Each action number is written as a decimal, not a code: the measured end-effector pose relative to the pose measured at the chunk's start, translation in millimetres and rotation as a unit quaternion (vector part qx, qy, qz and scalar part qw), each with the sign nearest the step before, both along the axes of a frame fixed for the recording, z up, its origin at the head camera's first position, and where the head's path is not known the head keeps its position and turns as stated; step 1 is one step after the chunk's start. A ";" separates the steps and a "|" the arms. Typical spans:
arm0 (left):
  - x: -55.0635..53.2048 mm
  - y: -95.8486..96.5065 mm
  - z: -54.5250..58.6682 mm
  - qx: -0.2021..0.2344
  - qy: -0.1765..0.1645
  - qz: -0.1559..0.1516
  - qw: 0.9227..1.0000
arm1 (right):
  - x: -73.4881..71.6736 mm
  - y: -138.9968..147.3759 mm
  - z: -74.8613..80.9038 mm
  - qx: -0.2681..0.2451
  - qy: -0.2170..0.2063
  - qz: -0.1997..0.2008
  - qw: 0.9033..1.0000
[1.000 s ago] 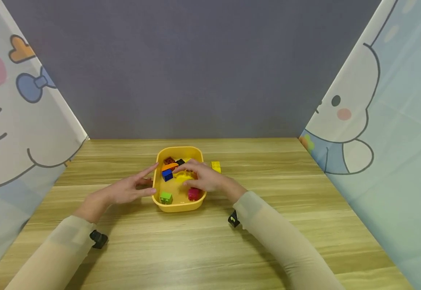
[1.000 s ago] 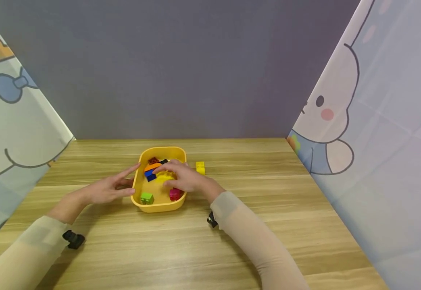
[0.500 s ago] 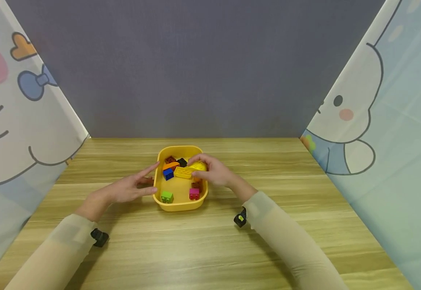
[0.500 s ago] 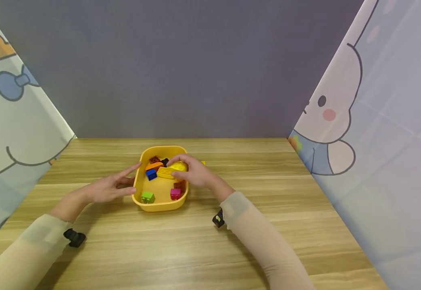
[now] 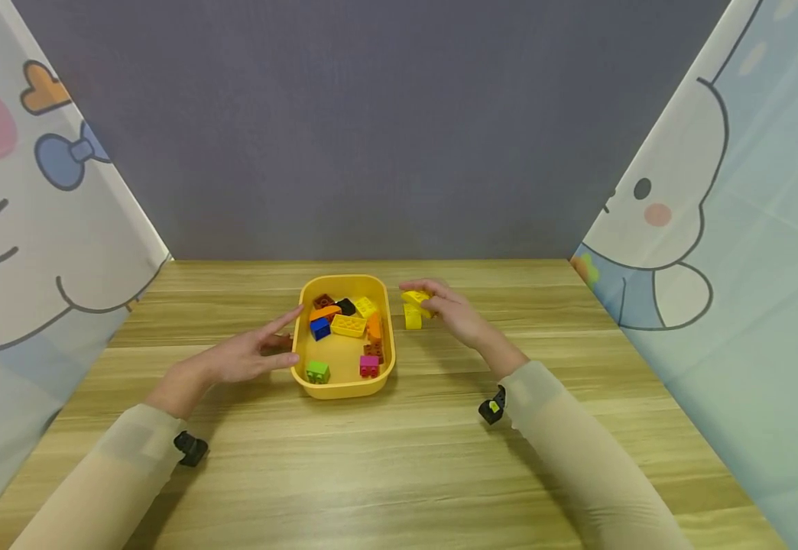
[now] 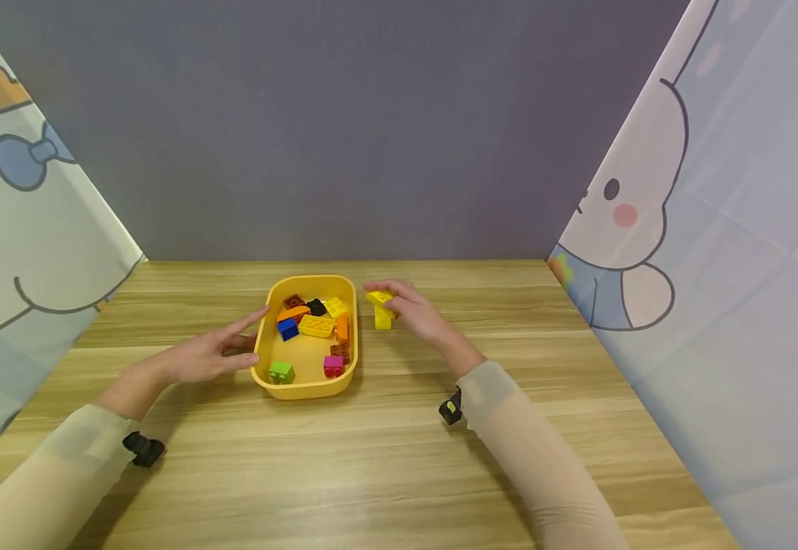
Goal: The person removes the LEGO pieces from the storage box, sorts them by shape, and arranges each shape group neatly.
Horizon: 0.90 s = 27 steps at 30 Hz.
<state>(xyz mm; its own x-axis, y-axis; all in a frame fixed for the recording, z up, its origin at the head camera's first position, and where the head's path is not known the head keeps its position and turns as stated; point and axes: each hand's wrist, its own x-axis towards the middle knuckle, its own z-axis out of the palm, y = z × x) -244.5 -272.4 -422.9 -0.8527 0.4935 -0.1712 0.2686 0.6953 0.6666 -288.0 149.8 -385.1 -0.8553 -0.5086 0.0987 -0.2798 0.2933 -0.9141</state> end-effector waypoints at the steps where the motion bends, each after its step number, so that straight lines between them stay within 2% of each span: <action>1: 0.0 0.1 0.2 0.000 0.000 0.000 1.000 | -1.0 5.5 -0.5 0.001 0.001 -0.004 1.000; 7: 0.9 0.7 1.8 0.000 -0.001 0.002 1.000 | -12.6 33.2 -10.3 0.021 0.040 -0.025 0.999; 10: 1.2 0.8 1.9 0.000 -0.002 0.001 1.000 | -17.9 44.7 -14.0 0.033 0.043 -0.038 0.998; 16: 1.8 0.9 1.8 -0.002 0.000 0.001 1.000 | -23.3 61.4 -16.1 0.048 0.018 -0.036 0.998; 23: 1.9 1.3 2.4 -0.002 0.002 -0.002 1.000 | -31.8 66.6 -21.0 0.064 -0.007 -0.038 0.997; 27: 1.8 1.1 2.1 -0.003 0.003 -0.001 1.000 | -39.1 66.8 -27.0 0.106 -0.021 -0.038 0.993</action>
